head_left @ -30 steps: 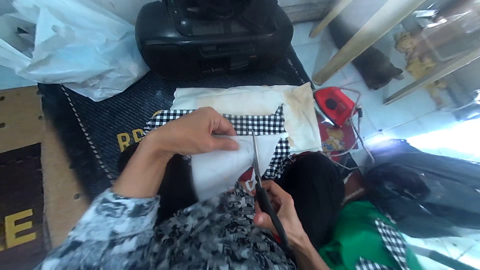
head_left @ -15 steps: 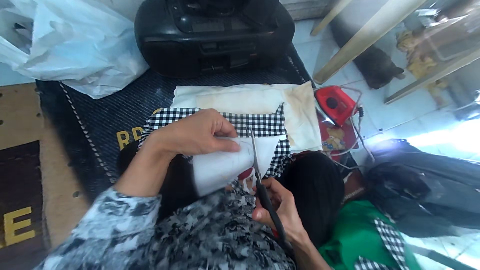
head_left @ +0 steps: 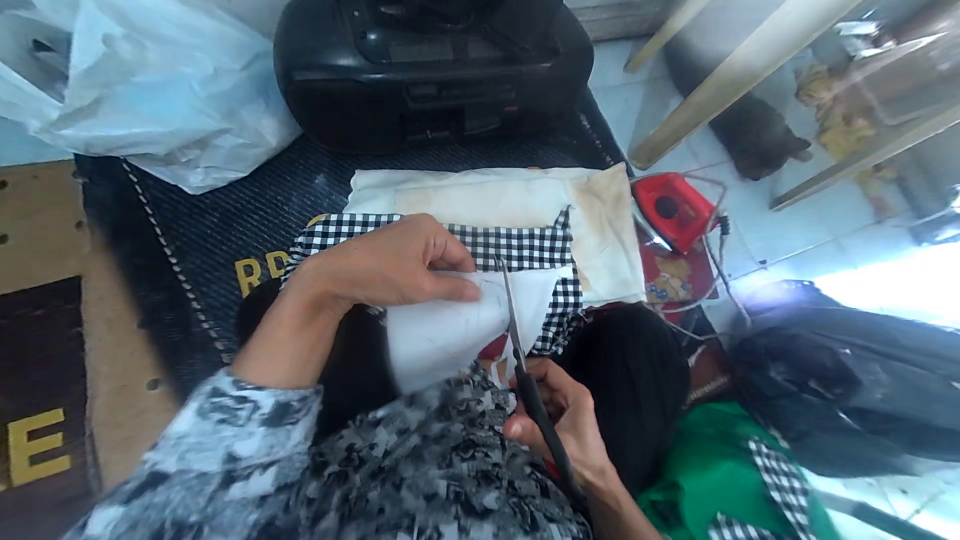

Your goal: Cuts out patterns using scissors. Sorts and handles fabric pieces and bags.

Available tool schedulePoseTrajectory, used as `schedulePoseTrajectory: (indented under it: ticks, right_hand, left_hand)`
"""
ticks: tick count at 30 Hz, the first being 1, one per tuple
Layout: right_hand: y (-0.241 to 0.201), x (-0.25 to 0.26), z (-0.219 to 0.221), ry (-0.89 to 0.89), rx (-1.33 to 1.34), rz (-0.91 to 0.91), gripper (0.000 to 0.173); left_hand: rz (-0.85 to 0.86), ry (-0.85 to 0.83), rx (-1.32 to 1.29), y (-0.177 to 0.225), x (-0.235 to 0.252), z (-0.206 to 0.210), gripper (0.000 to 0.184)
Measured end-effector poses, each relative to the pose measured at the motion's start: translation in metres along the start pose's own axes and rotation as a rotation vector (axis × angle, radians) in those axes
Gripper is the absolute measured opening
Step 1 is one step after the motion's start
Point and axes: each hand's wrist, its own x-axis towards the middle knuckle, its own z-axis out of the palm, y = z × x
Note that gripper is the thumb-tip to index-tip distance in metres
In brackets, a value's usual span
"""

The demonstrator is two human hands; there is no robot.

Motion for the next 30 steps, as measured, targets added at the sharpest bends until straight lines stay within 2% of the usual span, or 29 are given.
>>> schedulePoseTrajectory:
  ticks: [5, 12, 24, 30]
  right_hand:
    - [0.002, -0.001, 0.001, -0.003, 0.002, 0.004, 0.059]
    - [0.000, 0.004, -0.006, -0.073, -0.002, 0.037, 0.070]
    - [0.004, 0.001, -0.010, -0.040, -0.032, -0.010, 0.063]
    - [0.006, 0.002, -0.019, -0.102, -0.031, 0.031, 0.061]
  left_hand:
    - [0.014, 0.001, 0.003, -0.003, -0.001, 0.000, 0.014]
    - [0.003, -0.028, 0.020, -0.002, -0.002, 0.000, 0.014]
    - [0.015, -0.066, 0.014, -0.002, 0.004, 0.000, 0.014]
    - [-0.005, -0.098, -0.014, -0.003, 0.004, -0.001, 0.014]
